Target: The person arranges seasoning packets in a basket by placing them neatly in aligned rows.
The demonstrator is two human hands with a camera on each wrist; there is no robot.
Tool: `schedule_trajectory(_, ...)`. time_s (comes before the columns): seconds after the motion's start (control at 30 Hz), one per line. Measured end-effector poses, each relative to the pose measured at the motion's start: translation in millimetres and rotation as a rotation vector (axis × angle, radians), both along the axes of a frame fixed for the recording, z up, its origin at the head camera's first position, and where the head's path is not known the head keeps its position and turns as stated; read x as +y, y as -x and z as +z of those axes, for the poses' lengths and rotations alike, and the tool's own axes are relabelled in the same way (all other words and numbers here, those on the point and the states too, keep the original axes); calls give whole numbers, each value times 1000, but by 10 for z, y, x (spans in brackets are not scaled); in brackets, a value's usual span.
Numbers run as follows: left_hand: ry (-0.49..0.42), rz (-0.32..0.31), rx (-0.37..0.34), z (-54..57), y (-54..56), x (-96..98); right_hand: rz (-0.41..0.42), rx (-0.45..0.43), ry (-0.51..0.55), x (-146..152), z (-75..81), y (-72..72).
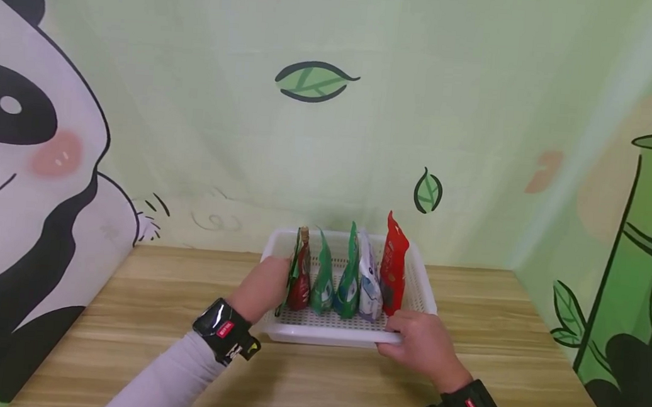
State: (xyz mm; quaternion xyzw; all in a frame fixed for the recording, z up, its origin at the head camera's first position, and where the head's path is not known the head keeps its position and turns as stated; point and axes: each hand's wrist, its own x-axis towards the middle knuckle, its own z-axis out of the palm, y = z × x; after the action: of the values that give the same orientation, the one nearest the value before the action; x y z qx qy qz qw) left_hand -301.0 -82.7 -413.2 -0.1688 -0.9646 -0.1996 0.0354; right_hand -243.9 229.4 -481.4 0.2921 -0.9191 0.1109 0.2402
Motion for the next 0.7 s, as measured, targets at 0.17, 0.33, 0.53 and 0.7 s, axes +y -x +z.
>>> schedule_trajectory(0.17,36,19,-2,37,-77,24,15,16,2,-4,-34,2)
schedule_trajectory(0.33,63,54,21,78,-142,35,16,9,7,-15,-16,-4)
schedule_trajectory(0.53,27,76,-6,107,-173,30,9,1,6,-12,-5,-14)
schedule_trajectory(0.7,-7,97,-49,141,-192,-9,2,-9,15,0,5,-9)
